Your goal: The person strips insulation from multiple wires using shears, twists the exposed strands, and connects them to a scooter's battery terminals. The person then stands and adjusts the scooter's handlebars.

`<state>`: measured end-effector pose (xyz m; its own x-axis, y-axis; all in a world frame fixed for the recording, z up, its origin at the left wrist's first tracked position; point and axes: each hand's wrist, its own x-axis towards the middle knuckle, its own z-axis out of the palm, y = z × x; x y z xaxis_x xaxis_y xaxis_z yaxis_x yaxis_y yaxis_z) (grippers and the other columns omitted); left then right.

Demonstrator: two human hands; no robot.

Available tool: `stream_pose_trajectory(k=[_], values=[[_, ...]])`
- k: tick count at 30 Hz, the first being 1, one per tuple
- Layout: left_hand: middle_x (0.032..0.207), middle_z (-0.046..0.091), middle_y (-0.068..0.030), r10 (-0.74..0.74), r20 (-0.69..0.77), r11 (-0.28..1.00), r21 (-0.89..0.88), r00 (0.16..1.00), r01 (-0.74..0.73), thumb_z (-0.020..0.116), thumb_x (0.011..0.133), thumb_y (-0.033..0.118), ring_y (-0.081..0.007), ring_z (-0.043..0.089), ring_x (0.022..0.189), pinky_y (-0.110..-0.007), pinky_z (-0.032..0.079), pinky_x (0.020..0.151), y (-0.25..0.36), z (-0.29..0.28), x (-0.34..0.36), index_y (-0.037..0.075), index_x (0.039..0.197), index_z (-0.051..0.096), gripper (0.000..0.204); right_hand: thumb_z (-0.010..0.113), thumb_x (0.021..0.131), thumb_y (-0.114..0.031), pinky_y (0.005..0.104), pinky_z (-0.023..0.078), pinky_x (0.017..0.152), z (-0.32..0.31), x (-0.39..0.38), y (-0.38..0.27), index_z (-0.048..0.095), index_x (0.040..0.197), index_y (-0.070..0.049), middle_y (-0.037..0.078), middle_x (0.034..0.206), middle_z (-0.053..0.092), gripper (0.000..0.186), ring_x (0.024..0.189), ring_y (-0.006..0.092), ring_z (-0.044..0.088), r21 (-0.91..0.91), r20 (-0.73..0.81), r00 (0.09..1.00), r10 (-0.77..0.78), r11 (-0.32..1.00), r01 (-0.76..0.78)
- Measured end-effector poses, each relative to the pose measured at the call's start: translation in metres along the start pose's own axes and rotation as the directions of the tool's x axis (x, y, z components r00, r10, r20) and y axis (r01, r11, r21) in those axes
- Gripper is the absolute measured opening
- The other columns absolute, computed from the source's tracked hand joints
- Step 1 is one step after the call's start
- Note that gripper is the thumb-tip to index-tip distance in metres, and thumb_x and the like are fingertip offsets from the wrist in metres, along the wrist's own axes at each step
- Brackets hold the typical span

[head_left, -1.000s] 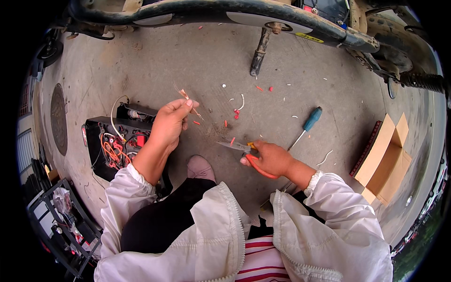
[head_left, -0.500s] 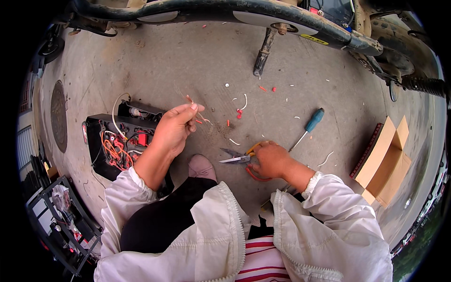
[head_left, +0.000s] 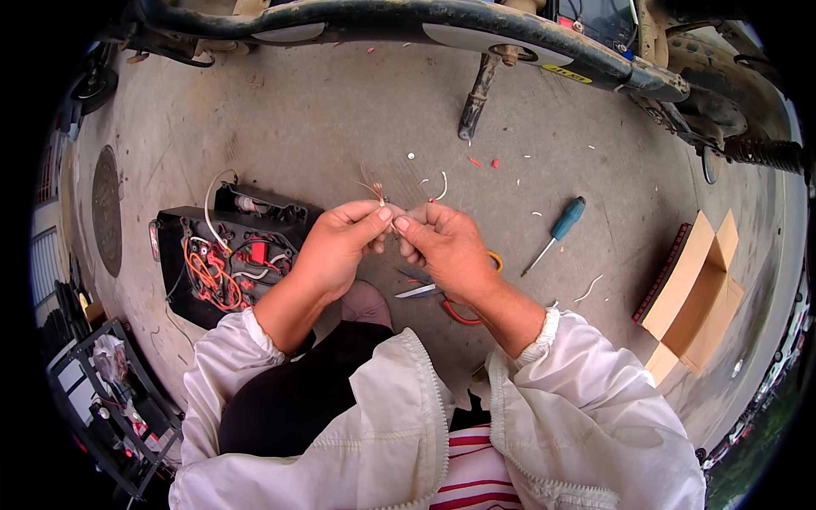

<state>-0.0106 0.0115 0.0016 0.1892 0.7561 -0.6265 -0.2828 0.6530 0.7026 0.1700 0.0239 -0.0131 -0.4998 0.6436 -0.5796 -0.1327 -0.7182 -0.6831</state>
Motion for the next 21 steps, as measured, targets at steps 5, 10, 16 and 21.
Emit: stream_pose_trajectory(k=[5,10,16,21], values=[[0.089,0.064,-0.0026,0.081,0.133,0.996,-0.056,0.988,-0.074,0.061,0.095,0.017,-0.0103,0.053,0.077,-0.026,0.043,0.072,0.003,0.004,-0.004,0.001,0.096,0.068,0.018,0.054,0.1,-0.027,0.0249,0.044,0.064,-0.011,-0.007,0.002,0.059,0.094,-0.007,0.0,0.076,0.056,0.022,0.069,0.01,0.052,0.545,0.518,0.849,0.106,0.724,-0.423],[0.082,0.058,0.001,0.083,-0.106,0.993,0.089,0.991,-0.073,0.064,0.093,0.017,-0.0067,0.047,0.072,-0.022,0.038,0.067,-0.003,0.0,0.002,-0.001,0.092,0.07,0.019,0.06,0.097,-0.023,0.0263,0.047,0.067,0.008,-0.011,-0.006,0.057,0.096,-0.002,0.002,0.082,0.062,0.021,0.076,0.0091,0.055,-0.026,0.063,0.991,-0.114,0.993,0.116],[0.084,0.06,0.0015,0.129,-0.131,0.983,0.15,0.983,-0.109,0.066,0.092,0.017,-0.0056,0.046,0.073,-0.022,0.037,0.067,0.002,0.012,-0.002,-0.001,0.092,0.07,0.018,0.063,0.095,-0.019,0.026,0.048,0.066,0.013,-0.013,-0.002,0.06,0.086,0.001,0.005,0.077,0.063,0.021,0.075,0.0083,0.056,-0.486,-0.115,0.943,-0.311,0.846,0.22],[0.087,0.065,-0.0017,0.087,-0.062,0.996,-0.004,0.994,-0.088,0.067,0.091,0.014,-0.0082,0.054,0.077,-0.024,0.041,0.071,0.002,0.007,-0.001,0.003,0.09,0.067,0.012,0.056,0.098,-0.023,0.0291,0.047,0.06,0.009,-0.01,0.002,0.061,0.087,-0.003,0.005,0.073,0.062,0.024,0.064,0.0138,0.057,0.38,0.044,0.999,0.016,0.924,-0.032]])
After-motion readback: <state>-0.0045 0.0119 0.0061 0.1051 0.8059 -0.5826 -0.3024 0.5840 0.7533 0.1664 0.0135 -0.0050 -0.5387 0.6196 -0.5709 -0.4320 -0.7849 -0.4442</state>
